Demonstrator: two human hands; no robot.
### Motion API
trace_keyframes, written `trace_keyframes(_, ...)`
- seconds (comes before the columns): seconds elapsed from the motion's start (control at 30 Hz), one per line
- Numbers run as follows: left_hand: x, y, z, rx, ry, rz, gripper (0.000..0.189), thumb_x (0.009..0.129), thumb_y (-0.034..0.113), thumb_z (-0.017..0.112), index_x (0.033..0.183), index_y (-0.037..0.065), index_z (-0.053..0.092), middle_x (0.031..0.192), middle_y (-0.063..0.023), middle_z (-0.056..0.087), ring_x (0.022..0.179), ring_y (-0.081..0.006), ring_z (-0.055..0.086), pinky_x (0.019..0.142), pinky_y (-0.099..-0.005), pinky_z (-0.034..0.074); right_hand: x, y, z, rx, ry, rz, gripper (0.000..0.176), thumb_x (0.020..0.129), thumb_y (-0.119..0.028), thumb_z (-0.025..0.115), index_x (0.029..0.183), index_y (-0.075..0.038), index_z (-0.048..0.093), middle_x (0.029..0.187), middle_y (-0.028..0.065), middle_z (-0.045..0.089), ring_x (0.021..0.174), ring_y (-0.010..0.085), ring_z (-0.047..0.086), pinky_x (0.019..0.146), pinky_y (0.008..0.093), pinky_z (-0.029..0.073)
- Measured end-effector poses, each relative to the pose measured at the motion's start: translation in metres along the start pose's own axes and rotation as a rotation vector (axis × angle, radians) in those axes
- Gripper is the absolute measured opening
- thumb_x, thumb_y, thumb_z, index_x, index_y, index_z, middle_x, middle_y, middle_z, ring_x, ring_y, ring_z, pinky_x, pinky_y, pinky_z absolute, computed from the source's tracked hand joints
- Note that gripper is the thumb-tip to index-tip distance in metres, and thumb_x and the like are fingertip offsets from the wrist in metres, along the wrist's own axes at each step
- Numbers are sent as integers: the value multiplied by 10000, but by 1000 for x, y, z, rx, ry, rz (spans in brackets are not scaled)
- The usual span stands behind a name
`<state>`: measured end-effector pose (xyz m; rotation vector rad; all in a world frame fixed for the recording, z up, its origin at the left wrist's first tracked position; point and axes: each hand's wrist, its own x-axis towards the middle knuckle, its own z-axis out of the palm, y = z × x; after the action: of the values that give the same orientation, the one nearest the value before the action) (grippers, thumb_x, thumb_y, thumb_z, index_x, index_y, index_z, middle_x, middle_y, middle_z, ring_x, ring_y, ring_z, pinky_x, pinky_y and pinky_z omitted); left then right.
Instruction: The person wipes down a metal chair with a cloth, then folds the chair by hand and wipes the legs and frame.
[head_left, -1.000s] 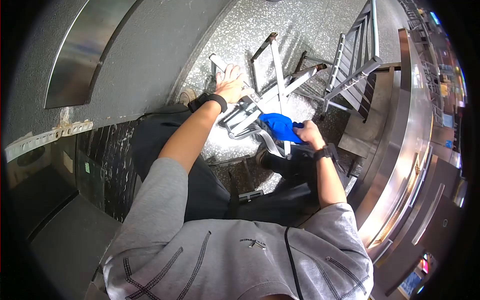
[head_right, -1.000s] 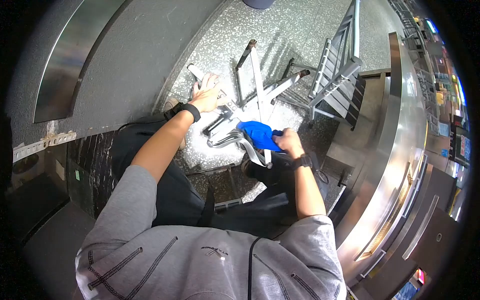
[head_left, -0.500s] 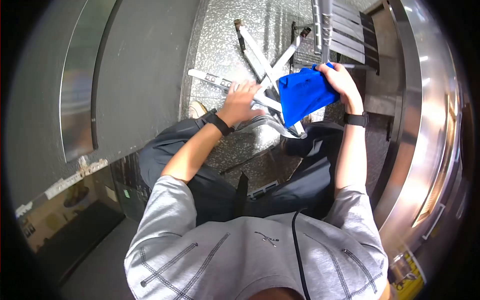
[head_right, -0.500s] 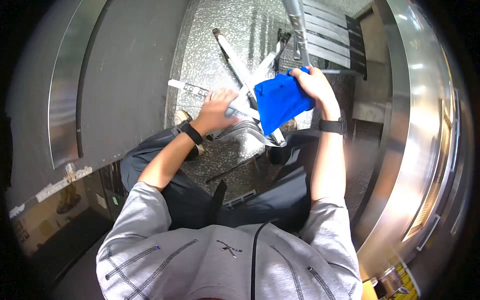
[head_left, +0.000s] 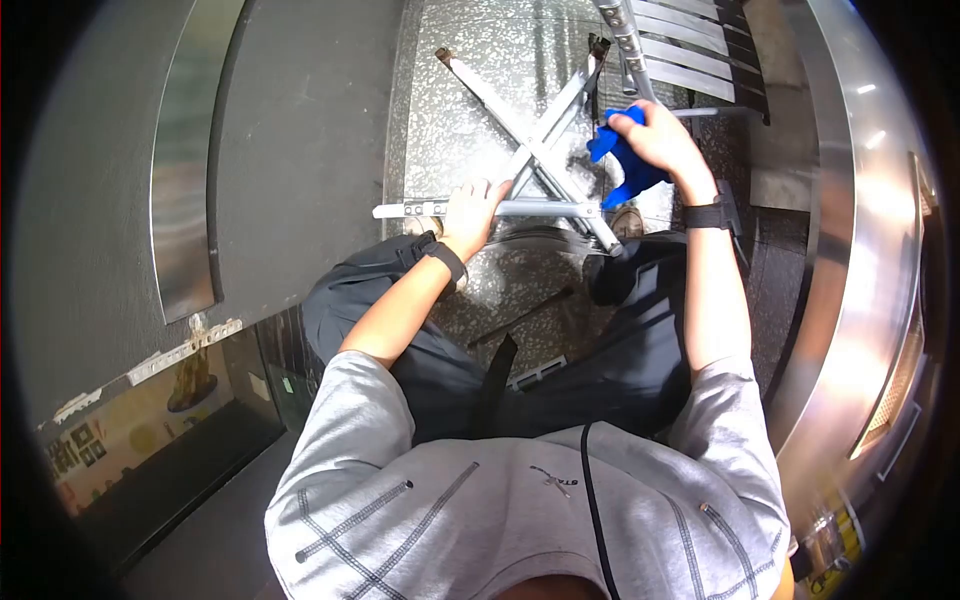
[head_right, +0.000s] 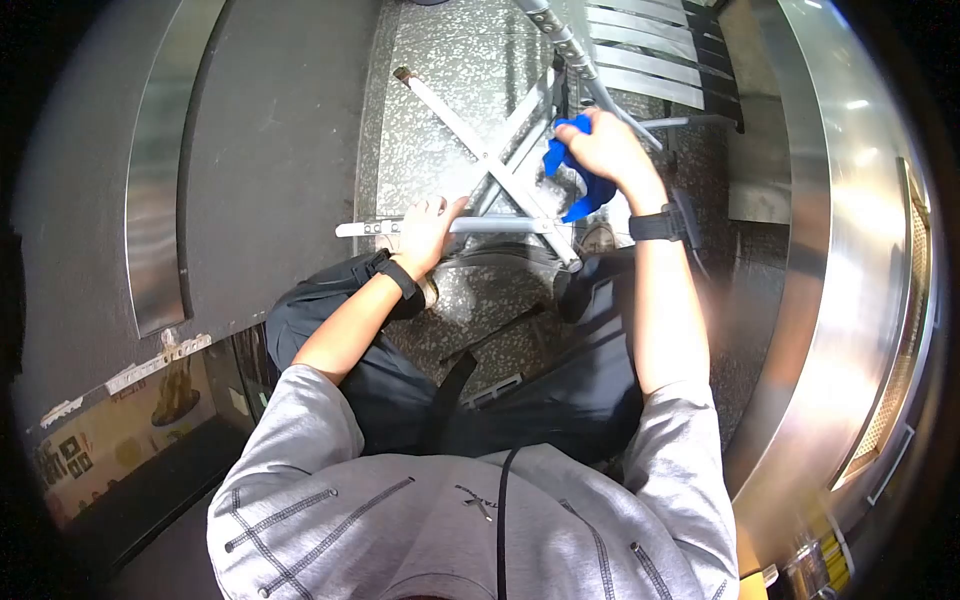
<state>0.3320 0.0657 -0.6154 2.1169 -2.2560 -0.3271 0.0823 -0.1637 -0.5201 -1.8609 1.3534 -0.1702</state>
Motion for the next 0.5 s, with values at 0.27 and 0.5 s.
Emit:
trace_keyframes(0.27,-6,-22,25,-166,118,-114,727,674,224,776,1349,139,518,894,-80,648,898,-293,608,813,-403,473,0,-18,103,122,-267,-43,420,932,-367,582,1154,-14,635,1040,210,695,998,325,666,910,391,491)
trace_keyframes(0.5,0,-24,44,-90,250,-160,540,672,245,766,1192,163,646,864,-8,655,836,-200,624,788,-364,476,-12,8,160,-261,184,-230,480,851,-319,726,1167,-57,478,978,259,661,945,416,650,844,454,502)
